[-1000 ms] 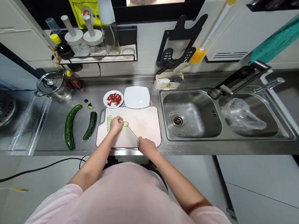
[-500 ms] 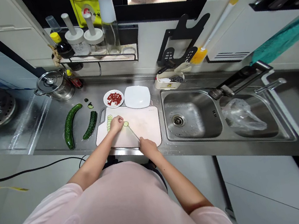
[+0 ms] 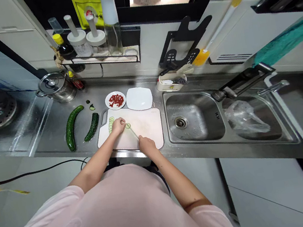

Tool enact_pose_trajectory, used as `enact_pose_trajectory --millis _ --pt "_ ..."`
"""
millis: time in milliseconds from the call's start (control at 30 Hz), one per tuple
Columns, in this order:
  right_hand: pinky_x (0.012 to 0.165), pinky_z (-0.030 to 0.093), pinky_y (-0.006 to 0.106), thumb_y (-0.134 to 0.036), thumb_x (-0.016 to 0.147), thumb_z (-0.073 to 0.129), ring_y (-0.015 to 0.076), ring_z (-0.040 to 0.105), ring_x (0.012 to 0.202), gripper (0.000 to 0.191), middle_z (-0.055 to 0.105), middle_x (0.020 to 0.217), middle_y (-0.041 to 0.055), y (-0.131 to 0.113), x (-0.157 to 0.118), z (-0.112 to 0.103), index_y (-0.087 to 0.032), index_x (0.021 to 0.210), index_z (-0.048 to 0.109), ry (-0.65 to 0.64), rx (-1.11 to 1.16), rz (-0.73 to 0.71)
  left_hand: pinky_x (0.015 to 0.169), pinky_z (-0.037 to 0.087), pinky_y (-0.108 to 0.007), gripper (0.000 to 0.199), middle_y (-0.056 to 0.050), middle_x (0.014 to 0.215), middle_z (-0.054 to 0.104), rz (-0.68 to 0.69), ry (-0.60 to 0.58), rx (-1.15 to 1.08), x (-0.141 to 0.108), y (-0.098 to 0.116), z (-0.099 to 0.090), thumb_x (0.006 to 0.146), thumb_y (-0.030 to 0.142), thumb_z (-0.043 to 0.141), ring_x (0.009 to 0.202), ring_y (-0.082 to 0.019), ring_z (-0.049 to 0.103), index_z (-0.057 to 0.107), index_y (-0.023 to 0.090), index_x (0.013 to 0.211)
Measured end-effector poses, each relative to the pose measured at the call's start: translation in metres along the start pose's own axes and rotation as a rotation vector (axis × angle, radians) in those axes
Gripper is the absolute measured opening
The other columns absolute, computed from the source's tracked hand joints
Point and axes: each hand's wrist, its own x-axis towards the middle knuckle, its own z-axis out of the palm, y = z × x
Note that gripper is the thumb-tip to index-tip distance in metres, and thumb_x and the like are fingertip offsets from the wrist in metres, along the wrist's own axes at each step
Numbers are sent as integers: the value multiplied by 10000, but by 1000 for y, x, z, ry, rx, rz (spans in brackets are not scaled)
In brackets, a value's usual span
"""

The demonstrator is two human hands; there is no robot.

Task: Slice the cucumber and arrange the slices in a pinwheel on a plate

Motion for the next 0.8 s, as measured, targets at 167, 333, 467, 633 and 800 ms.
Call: enact_pose_trajectory --millis 167,333,467,633,800 --pt "724 421 306 -146 892 339 244 614 955 258 635 1015 146 -1 -1 -3 -165 1114 469 -13 13 5 756 420 -257 139 -40 874 638 5 0 4 0 0 1 764 222 597 834 -166 578 638 201 896" --pt "737 419 308 -138 884 357 241 612 963 266 635 1020 149 -3 -1 -3 -165 1123 470 -16 10 9 757 416 -257 139 -40 878 639 3 2 13 1 -2 3 762 229 602 833 -166 577 638 204 894" --pt "728 419 298 -146 894 363 237 616 958 246 636 1003 143 -4 -1 -2 -166 1117 464 -5 7 13 755 414 -255 139 -40 882 638 0 4 10 2 -2 3 759 225 603 831 -164 576 637 202 892" --pt "709 425 303 -143 889 353 250 621 947 244 639 988 143 -3 0 2 -164 1104 466 10 7 12 760 419 -258 145 -39 886 640 -5 -8 5 1 -1 2 762 232 604 830 -164 579 642 204 899" --pt "711 428 307 -181 903 343 253 626 935 238 645 972 139 3 -4 12 -165 1101 475 37 4 17 753 419 -261 144 -39 880 639 4 0 13 1 -1 1 754 213 598 835 -169 578 644 204 890"
